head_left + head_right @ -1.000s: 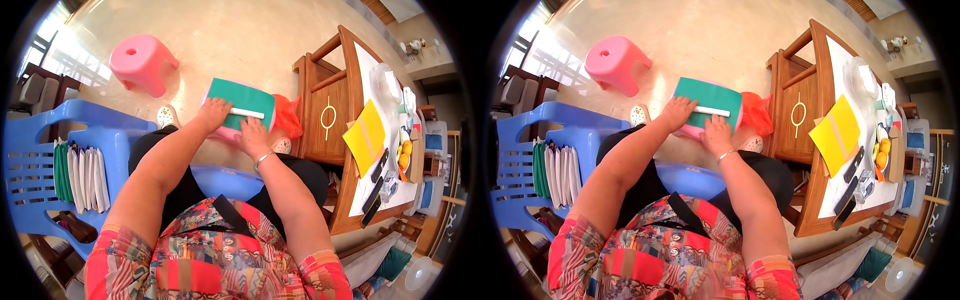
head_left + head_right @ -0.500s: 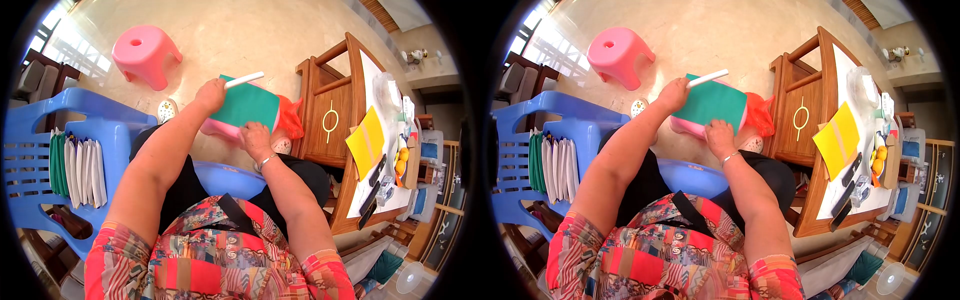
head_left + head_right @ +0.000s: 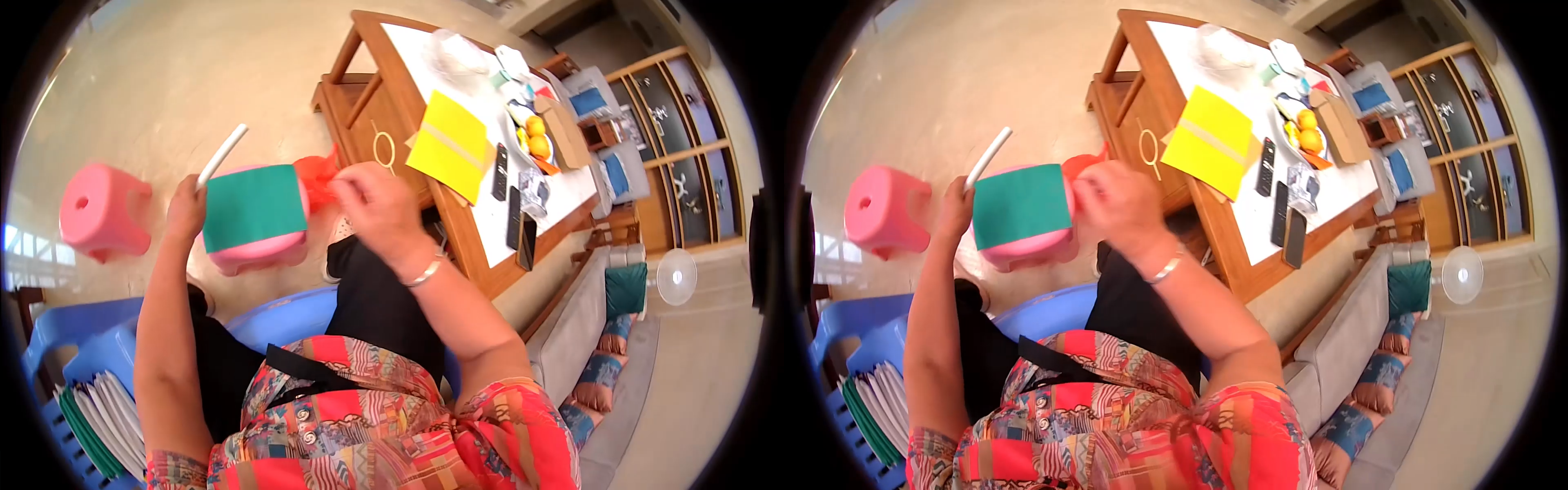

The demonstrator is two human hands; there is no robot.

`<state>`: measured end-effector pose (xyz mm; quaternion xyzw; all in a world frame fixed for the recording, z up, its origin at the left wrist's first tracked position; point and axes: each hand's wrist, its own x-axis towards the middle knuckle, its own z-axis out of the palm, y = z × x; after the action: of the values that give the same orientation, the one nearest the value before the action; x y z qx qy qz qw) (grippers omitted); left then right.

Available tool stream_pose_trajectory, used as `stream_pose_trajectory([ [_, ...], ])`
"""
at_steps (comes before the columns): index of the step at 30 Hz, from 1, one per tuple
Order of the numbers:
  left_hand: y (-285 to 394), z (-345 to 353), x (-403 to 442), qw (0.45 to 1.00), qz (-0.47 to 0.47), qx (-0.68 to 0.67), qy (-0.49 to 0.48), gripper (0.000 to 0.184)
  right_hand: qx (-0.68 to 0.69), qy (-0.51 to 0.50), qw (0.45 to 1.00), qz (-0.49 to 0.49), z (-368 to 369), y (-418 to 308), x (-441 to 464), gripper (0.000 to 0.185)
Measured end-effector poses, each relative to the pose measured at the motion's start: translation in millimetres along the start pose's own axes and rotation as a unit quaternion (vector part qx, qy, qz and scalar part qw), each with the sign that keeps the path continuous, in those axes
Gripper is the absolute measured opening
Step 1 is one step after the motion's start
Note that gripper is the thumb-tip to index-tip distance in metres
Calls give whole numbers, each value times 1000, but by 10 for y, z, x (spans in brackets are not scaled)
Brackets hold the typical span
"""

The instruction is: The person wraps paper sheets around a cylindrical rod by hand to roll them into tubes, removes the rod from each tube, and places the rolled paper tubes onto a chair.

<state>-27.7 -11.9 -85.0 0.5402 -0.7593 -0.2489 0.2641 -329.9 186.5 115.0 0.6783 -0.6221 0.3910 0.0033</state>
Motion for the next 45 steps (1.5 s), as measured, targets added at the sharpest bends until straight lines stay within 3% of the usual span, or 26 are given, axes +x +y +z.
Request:
stream_pose_trajectory([
  [2,-13,-10,22,1000,2,-6,13,29,-51,65,995,52,-554,205,-97,12],
  [4,69,-106,17,1000,9,-22,4,30,-112,54,962,245,-1061,787,-369,17],
  [6,95,-144,-4,1000,16,-20,5,29,-282,58,915,284,-1577,1104,-540,24],
  [9,-13,-148,24,999,34,11,21,29,-424,-31,856,294,-1925,1412,-895,37],
  [11,54,-165,2,999,27,23,18,30,-460,-110,796,378,-1956,1480,-957,44],
  [14,187,-257,-81,999,21,24,12,29,-447,-103,814,358,-1875,1742,-1178,31],
  [26,244,-353,-137,999,22,-19,33,31,-431,-107,802,400,-1855,1657,-1109,31],
  [32,62,-280,-70,997,54,-14,60,27,-427,-3,853,298,-1856,1439,-997,30],
  [38,219,-373,-64,1000,18,0,24,30,-221,35,959,172,-1281,718,-347,25],
  [41,136,-303,-54,999,31,17,23,31,-86,-99,986,103,-725,226,-73,35],
  [43,143,-305,-60,1000,21,17,16,29,-102,-208,967,104,-84,189,-28,44],
  [45,168,-320,-71,1000,14,12,10,27,-100,-227,969,20,698,363,-179,25],
])
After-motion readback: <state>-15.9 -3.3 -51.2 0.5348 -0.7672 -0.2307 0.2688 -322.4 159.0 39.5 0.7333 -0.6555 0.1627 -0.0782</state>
